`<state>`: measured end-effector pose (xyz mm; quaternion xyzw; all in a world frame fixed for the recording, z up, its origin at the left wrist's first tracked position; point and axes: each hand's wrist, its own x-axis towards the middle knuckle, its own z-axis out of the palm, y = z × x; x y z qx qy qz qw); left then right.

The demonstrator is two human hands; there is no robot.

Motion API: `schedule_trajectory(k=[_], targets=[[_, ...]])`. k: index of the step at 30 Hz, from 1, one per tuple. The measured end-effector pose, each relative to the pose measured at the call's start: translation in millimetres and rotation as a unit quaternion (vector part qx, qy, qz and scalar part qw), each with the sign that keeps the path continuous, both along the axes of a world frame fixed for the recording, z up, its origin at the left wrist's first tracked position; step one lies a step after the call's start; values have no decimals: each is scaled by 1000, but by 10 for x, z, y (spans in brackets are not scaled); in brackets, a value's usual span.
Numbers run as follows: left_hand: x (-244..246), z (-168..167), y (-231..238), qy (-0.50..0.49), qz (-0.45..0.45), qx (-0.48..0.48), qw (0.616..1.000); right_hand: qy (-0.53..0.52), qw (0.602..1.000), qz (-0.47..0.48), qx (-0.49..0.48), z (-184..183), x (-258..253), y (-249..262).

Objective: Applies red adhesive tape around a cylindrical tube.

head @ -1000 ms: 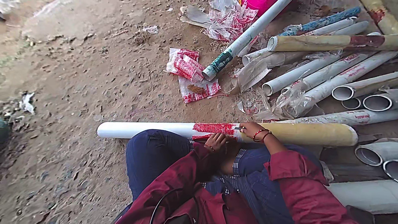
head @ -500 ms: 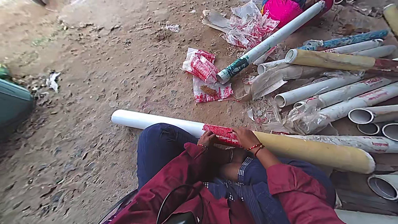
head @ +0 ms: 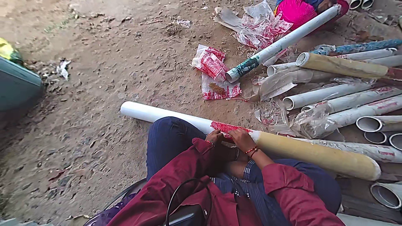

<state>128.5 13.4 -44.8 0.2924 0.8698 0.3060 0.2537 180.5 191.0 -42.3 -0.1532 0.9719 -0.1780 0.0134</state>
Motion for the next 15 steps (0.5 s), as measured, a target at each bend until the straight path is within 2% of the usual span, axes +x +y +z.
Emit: schedule_trajectory(k=[2, 6, 11, 15], targets=[[16, 16, 3, -7, 1, -6, 1000, -6, 1000, 1, 5, -20, -11, -50], [27, -7, -3, -11, -6, -12, 1000, -107, 991, 15, 74, 183, -80, -161], [17, -104, -21, 14, -16, 13, 1000, -235, 959, 1, 157, 450, -85, -231], [-63, 140, -11, -65, -53, -53, 995, -306, 929, -30, 206, 648, -63, -100]])
